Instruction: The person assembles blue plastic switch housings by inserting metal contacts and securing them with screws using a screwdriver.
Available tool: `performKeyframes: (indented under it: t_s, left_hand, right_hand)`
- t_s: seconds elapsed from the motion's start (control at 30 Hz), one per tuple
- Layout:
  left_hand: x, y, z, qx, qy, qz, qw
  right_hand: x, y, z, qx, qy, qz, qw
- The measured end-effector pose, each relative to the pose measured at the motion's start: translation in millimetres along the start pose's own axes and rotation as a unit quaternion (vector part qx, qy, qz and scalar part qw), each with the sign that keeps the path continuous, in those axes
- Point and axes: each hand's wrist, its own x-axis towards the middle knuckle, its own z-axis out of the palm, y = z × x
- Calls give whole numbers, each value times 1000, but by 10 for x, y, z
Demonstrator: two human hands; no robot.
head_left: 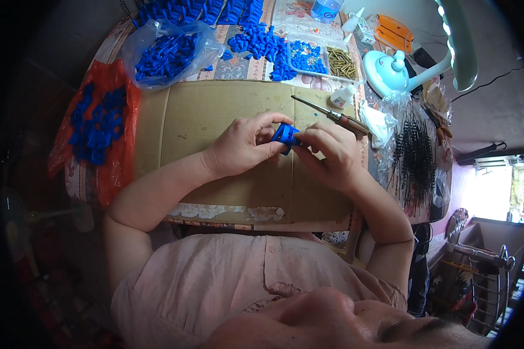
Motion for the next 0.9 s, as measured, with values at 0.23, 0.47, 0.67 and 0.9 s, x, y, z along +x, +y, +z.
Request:
performKeyframes:
  t_s: [0.23,0.47,0.67,0.9]
  left_hand:
    - [9,-14,-19,-25,-6,-21,999]
    - [-19,28,4,4,-8,14,1000]
    - [8,30,-25,-39,-5,-2,999]
    - [21,9,-33,-49,-4,-35,998]
  right_hand:
    - [8,-31,31,-93,-3,-107,990]
    - [18,27,21,6,22,-2,1000]
    - [32,-28,16,10,19,1,1000]
    - [16,-10,20,-82,4,-94,992]
